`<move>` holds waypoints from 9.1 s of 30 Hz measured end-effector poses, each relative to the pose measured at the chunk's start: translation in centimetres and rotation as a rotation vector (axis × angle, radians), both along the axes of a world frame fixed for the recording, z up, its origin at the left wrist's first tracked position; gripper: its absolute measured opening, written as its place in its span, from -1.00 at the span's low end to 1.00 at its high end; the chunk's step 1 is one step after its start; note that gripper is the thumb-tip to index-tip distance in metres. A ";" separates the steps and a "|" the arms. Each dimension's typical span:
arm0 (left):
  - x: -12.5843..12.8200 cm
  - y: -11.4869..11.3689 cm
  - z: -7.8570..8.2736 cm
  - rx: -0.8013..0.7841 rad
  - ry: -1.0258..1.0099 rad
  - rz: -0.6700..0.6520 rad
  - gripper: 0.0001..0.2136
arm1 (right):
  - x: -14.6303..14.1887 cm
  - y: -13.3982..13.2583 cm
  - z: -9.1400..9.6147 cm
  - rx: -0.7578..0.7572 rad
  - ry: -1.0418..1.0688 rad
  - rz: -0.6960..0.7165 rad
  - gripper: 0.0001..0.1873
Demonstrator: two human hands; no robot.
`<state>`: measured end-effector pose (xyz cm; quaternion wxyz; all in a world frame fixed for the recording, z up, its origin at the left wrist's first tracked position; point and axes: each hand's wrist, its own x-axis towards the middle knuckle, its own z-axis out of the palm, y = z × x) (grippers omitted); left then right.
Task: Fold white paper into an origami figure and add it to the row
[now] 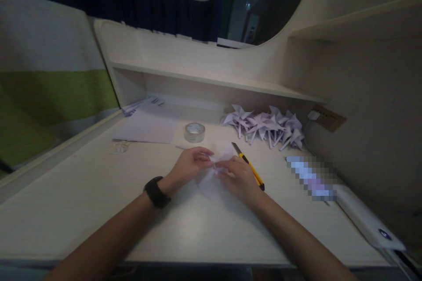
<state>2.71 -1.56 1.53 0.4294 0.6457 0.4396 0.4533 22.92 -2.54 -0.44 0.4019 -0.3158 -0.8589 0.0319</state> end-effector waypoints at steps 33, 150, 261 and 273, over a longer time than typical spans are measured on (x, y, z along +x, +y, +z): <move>0.1 -0.6 -0.2 0.161 0.181 0.128 -0.78 | -0.4 0.0 0.1 -0.041 0.116 0.031 -0.77; 1.0 -1.2 0.2 -0.181 -0.400 -0.343 -0.63 | -0.1 0.2 0.0 0.231 0.135 -0.219 -0.93; 2.1 -1.1 -1.9 -0.061 -0.112 -0.188 -0.86 | -0.9 -0.7 -0.1 0.257 0.305 -0.115 -0.82; 1.8 -1.4 -1.4 0.121 0.063 -0.115 -0.79 | -0.8 -0.6 0.1 0.201 0.266 -0.071 -0.87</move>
